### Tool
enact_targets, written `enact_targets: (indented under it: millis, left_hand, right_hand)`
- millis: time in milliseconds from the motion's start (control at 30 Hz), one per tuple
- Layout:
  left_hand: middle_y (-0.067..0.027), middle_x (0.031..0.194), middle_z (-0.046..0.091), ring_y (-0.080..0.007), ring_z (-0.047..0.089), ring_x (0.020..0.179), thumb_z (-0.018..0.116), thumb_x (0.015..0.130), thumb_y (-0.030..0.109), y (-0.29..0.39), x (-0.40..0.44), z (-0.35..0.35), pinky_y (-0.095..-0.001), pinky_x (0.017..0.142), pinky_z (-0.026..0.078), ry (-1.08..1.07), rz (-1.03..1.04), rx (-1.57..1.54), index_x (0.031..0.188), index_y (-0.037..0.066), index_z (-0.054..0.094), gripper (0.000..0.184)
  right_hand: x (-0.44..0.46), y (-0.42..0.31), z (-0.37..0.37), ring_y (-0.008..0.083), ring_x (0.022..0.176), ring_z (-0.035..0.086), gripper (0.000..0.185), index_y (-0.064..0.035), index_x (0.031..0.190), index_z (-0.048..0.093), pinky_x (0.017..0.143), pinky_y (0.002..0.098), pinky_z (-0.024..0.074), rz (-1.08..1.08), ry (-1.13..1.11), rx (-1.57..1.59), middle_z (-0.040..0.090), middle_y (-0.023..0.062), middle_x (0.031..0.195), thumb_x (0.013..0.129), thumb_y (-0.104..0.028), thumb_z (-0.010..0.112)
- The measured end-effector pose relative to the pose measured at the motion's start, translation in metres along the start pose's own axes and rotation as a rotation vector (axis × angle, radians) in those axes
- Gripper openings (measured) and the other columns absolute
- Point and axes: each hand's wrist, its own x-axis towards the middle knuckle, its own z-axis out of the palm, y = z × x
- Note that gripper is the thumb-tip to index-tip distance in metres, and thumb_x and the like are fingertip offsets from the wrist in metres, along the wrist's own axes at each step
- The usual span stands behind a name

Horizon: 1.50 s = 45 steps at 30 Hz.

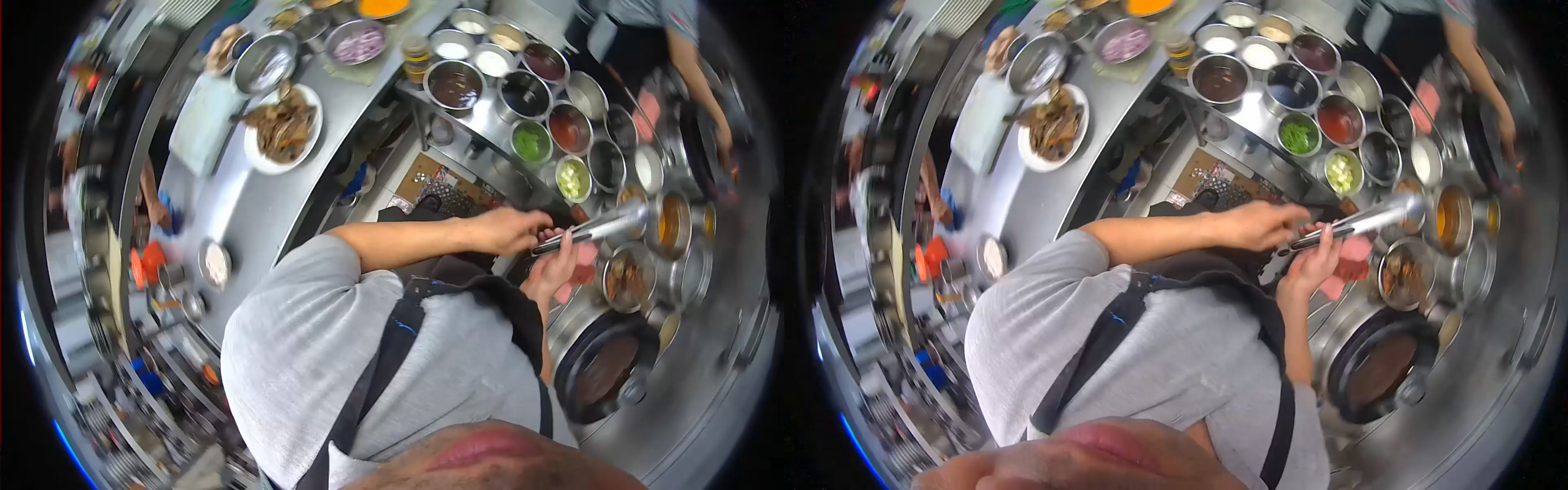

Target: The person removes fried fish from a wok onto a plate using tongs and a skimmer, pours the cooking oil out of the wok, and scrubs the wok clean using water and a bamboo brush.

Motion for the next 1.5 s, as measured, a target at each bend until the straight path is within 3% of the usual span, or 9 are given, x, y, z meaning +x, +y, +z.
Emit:
enact_targets:
  millis: [100, 333, 500, 833, 900, 1100, 1233, 1367, 1500]
  left_hand:
    - [-0.0152, 0.104, 0.065, -0.0284, 0.065, 0.094, 0.064, 0.085, 0.017, -0.022, 0.011, -0.027, -0.0383, 0.082, 0.052, 0.022, -0.091, 0.067, 0.133, 0.007, 0.042, 0.054]
    - [-0.0166, 0.098, 0.068, -0.0234, 0.068, 0.085, 0.065, 0.088, 0.022, -0.106, 0.100, -0.061, -0.0344, 0.073, 0.053, -0.018, -0.030, 0.250, 0.122, 0.003, 0.058, 0.040]
    - [-0.0249, 0.105, 0.065, -0.0362, 0.064, 0.099, 0.058, 0.089, 0.037, -0.108, 0.192, -0.003, -0.0388, 0.088, 0.048, -0.329, -0.120, 0.440, 0.112, -0.003, 0.063, 0.046]
    - [-0.0280, 0.109, 0.063, -0.0392, 0.061, 0.106, 0.055, 0.083, 0.049, -0.165, 0.269, 0.129, -0.0420, 0.093, 0.046, -0.623, -0.272, 0.604, 0.112, -0.006, 0.063, 0.063]
    - [-0.0197, 0.096, 0.070, -0.0352, 0.068, 0.077, 0.058, 0.080, 0.049, -0.164, 0.284, 0.135, -0.0412, 0.077, 0.053, -0.901, -0.244, 0.981, 0.117, 0.001, 0.064, 0.061]
    - [-0.0240, 0.112, 0.064, -0.0384, 0.063, 0.104, 0.062, 0.076, 0.040, -0.120, 0.268, 0.165, -0.0434, 0.094, 0.048, -0.769, -0.227, 1.180, 0.112, -0.002, 0.064, 0.055]
    - [-0.0195, 0.108, 0.066, -0.0327, 0.069, 0.089, 0.069, 0.073, 0.036, -0.142, 0.282, 0.169, -0.0392, 0.078, 0.055, -0.994, -0.435, 0.988, 0.116, -0.002, 0.060, 0.059]
    - [-0.0071, 0.093, 0.065, -0.0193, 0.064, 0.083, 0.068, 0.078, 0.014, -0.063, 0.267, 0.159, -0.0326, 0.070, 0.054, -0.942, -1.056, -0.424, 0.117, 0.005, 0.054, 0.043]
    - [-0.0124, 0.084, 0.063, -0.0194, 0.062, 0.066, 0.060, 0.086, 0.010, -0.066, 0.246, 0.212, -0.0307, 0.053, 0.052, -0.921, -1.087, -0.517, 0.108, 0.002, 0.052, 0.024]
  right_hand:
    - [-0.007, -0.013, -0.012, 0.0111, 0.063, 0.057, 0.030, -0.0057, 0.115, 0.055, 0.053, 0.0257, 0.0466, -0.125, 0.208, -0.292, 0.058, 0.0023, 0.078, 0.089, -0.018, 0.065]
    - [-0.078, 0.007, -0.100, 0.0075, 0.047, 0.049, 0.040, -0.0029, 0.114, 0.062, 0.044, 0.0239, 0.0396, 0.139, 0.487, -0.517, 0.054, -0.0023, 0.061, 0.083, -0.025, 0.072]
    - [-0.141, 0.030, -0.111, 0.0067, 0.047, 0.051, 0.045, -0.0006, 0.113, 0.061, 0.042, 0.0238, 0.0390, 0.126, 0.647, -0.664, 0.055, -0.0003, 0.060, 0.082, -0.031, 0.073]
    - [-0.178, 0.003, -0.168, 0.0257, 0.087, 0.066, 0.064, 0.0050, 0.127, 0.052, 0.080, 0.0334, 0.0497, 0.183, 0.705, -0.676, 0.067, 0.0203, 0.098, 0.077, -0.030, 0.074]
    - [-0.174, 0.004, -0.192, 0.0287, 0.095, 0.064, 0.067, 0.0055, 0.127, 0.052, 0.087, 0.0349, 0.0475, 0.204, 0.731, -0.720, 0.066, 0.0224, 0.106, 0.075, -0.031, 0.074]
    - [-0.142, -0.020, -0.241, 0.0302, 0.099, 0.064, 0.070, 0.0069, 0.128, 0.050, 0.089, 0.0353, 0.0473, 0.198, 0.641, -0.747, 0.065, 0.0224, 0.108, 0.074, -0.030, 0.075]
    - [-0.129, -0.025, -0.264, 0.0232, 0.093, 0.066, 0.069, 0.0057, 0.129, 0.050, 0.085, 0.0324, 0.0492, 0.202, 0.573, -0.694, 0.067, 0.0195, 0.104, 0.075, -0.029, 0.075]
    - [-0.119, -0.030, -0.276, 0.0199, 0.092, 0.064, 0.067, 0.0067, 0.128, 0.051, 0.084, 0.0303, 0.0484, 0.235, 0.538, -0.614, 0.067, 0.0173, 0.103, 0.075, -0.026, 0.077]
    - [-0.108, -0.027, -0.285, 0.0156, 0.087, 0.062, 0.061, 0.0074, 0.126, 0.053, 0.080, 0.0284, 0.0479, 0.186, 0.511, -0.543, 0.067, 0.0137, 0.100, 0.078, -0.022, 0.076]
